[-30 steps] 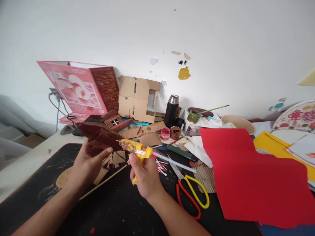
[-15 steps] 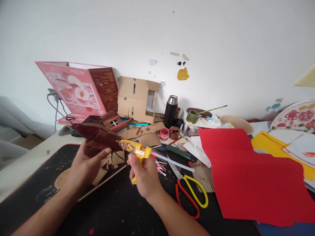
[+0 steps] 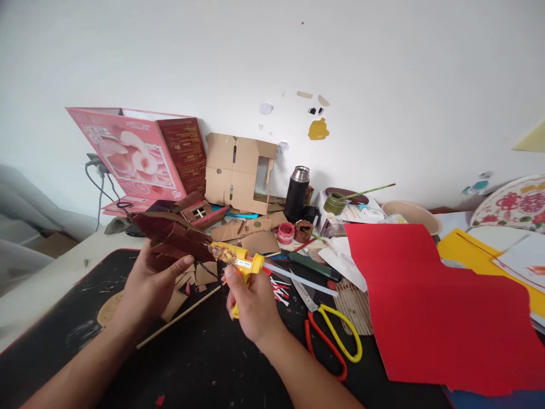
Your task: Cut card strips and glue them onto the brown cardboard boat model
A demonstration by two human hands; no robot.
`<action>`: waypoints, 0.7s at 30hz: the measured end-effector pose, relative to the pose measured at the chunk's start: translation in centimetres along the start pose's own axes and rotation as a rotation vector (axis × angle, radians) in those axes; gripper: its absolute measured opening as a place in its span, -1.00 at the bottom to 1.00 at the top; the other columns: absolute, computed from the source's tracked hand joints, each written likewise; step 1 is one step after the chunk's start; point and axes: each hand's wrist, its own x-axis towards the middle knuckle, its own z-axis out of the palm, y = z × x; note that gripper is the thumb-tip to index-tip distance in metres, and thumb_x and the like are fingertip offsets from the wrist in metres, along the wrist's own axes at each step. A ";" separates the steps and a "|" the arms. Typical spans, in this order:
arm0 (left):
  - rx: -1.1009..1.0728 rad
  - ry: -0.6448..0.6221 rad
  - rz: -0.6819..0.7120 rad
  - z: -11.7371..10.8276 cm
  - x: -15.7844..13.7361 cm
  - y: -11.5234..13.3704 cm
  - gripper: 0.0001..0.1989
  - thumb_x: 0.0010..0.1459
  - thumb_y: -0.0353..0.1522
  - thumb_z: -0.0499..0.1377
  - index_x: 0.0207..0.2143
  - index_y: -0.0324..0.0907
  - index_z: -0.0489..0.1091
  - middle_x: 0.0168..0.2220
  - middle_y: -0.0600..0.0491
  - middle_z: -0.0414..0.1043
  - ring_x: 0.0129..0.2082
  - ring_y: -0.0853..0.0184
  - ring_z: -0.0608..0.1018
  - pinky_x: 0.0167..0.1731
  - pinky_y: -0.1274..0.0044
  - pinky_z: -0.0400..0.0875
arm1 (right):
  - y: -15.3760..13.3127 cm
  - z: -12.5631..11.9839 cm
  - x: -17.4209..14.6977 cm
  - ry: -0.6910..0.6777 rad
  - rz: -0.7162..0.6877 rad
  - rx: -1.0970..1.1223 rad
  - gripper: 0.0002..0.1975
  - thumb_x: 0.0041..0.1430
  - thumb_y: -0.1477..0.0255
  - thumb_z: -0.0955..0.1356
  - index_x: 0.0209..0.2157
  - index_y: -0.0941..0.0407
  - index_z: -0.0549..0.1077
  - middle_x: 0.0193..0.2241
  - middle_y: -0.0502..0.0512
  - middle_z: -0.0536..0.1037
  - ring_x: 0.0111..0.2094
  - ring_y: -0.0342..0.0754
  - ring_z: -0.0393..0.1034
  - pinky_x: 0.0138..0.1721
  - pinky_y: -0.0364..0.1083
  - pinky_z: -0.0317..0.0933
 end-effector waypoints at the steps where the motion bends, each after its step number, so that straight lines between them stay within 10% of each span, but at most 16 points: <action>1: 0.003 0.000 0.004 0.0 0.0 0.1 -0.43 -0.07 -0.35 0.61 -0.02 -0.04 0.50 -0.12 0.05 0.66 -0.07 0.13 0.70 -0.06 0.41 0.60 | 0.0 0.0 0.0 -0.001 0.000 -0.004 -0.33 0.14 -0.28 0.44 -0.37 0.11 0.44 -0.75 -0.18 0.27 -0.74 -0.19 0.17 -0.66 -0.18 0.04; 13: -0.104 0.184 0.164 -0.4 2.2 3.2 -0.56 -0.08 -0.28 0.61 -0.14 0.01 0.57 -0.02 0.11 0.67 0.13 0.10 0.62 0.16 0.30 0.51 | 0.1 0.0 -0.5 -0.028 -0.052 -0.040 -0.39 0.24 -0.20 0.44 -0.31 0.13 0.50 -0.69 -0.14 0.32 -0.69 -0.18 0.23 -0.62 -0.18 0.12; 21: -0.133 0.239 0.193 -2.0 3.5 4.7 -0.47 -0.16 -0.20 0.64 -0.09 0.16 0.63 0.04 0.12 0.67 0.24 0.03 0.55 0.13 0.25 0.54 | 1.0 0.1 -1.6 -0.143 -0.183 -0.508 -0.63 0.44 0.07 0.38 -0.18 0.08 0.62 -0.48 0.08 0.59 -0.47 0.01 0.51 -0.40 -0.08 0.31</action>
